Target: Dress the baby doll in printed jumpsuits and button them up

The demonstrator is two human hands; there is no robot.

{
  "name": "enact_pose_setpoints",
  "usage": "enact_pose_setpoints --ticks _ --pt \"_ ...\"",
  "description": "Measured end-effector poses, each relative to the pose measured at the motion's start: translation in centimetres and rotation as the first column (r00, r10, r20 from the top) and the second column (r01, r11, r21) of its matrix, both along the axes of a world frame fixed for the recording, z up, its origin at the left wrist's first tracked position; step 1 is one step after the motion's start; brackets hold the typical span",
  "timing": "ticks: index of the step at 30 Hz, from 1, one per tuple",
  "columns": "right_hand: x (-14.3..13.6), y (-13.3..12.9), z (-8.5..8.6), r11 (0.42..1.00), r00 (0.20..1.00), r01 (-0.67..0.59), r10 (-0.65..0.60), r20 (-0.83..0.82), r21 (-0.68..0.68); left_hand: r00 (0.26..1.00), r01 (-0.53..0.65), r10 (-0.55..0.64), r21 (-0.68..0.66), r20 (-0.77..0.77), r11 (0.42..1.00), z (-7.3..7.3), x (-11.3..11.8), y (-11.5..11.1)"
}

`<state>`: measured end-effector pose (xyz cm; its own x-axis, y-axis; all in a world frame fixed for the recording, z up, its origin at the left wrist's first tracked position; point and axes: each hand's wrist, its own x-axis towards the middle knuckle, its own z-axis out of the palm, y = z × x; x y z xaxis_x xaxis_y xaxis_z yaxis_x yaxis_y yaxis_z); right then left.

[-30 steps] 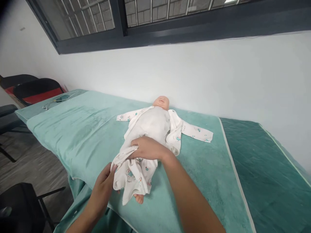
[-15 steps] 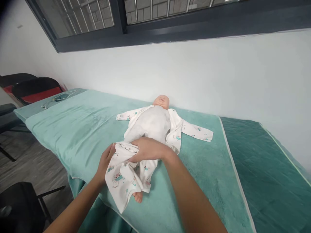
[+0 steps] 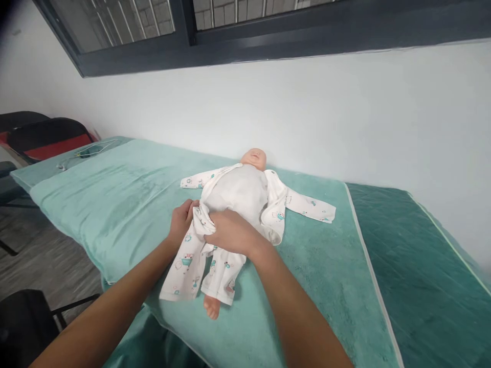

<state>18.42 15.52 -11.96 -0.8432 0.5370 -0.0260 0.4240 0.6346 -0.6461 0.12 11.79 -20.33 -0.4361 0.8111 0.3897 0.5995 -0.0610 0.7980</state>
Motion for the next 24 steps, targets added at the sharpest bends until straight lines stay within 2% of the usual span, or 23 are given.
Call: enact_pose_setpoints --ticks 4,10,12,14,16,18,20,22,24 --pt "-0.2 0.1 -0.1 0.994 0.991 0.111 -0.112 -0.076 -0.024 0.995 -0.041 0.045 0.045 -0.087 0.998 0.1 -0.3 1.7" --pt "-0.7 0.3 -0.4 0.967 0.952 0.250 -0.256 -0.169 -0.058 0.999 -0.006 0.011 0.078 -0.052 0.997 0.5 -0.5 3.4" --pt "-0.6 0.3 -0.2 0.970 0.958 0.236 -0.241 -0.156 -0.051 0.998 0.043 -0.047 0.092 0.038 0.995 0.5 -0.5 3.5" --pt "-0.1 0.5 0.3 0.976 0.969 0.202 -0.211 -0.128 -0.084 0.974 0.088 -0.107 0.104 0.199 0.991 0.5 -0.6 3.4" --pt "0.7 0.8 0.9 0.969 0.972 0.169 -0.194 -0.132 -0.181 0.932 0.097 -0.131 0.115 0.338 0.989 0.5 -0.8 3.4" --pt "1.7 1.5 1.4 0.943 0.964 0.146 -0.204 -0.171 -0.298 0.908 0.099 -0.140 0.123 0.396 0.987 0.5 -1.0 3.5" --pt "2.8 2.5 1.6 0.909 0.945 0.169 -0.259 -0.199 -0.382 0.897 0.123 -0.162 0.119 0.412 0.985 0.5 -1.2 3.7" --pt "4.0 3.8 1.4 0.872 0.909 0.245 -0.358 -0.212 -0.423 0.885 0.139 -0.175 0.114 0.432 0.984 0.4 -1.3 3.9" --pt "5.0 5.2 0.8 0.823 0.837 0.332 -0.482 -0.257 -0.461 0.877 0.140 -0.178 0.117 0.446 0.983 0.3 -1.4 4.0"
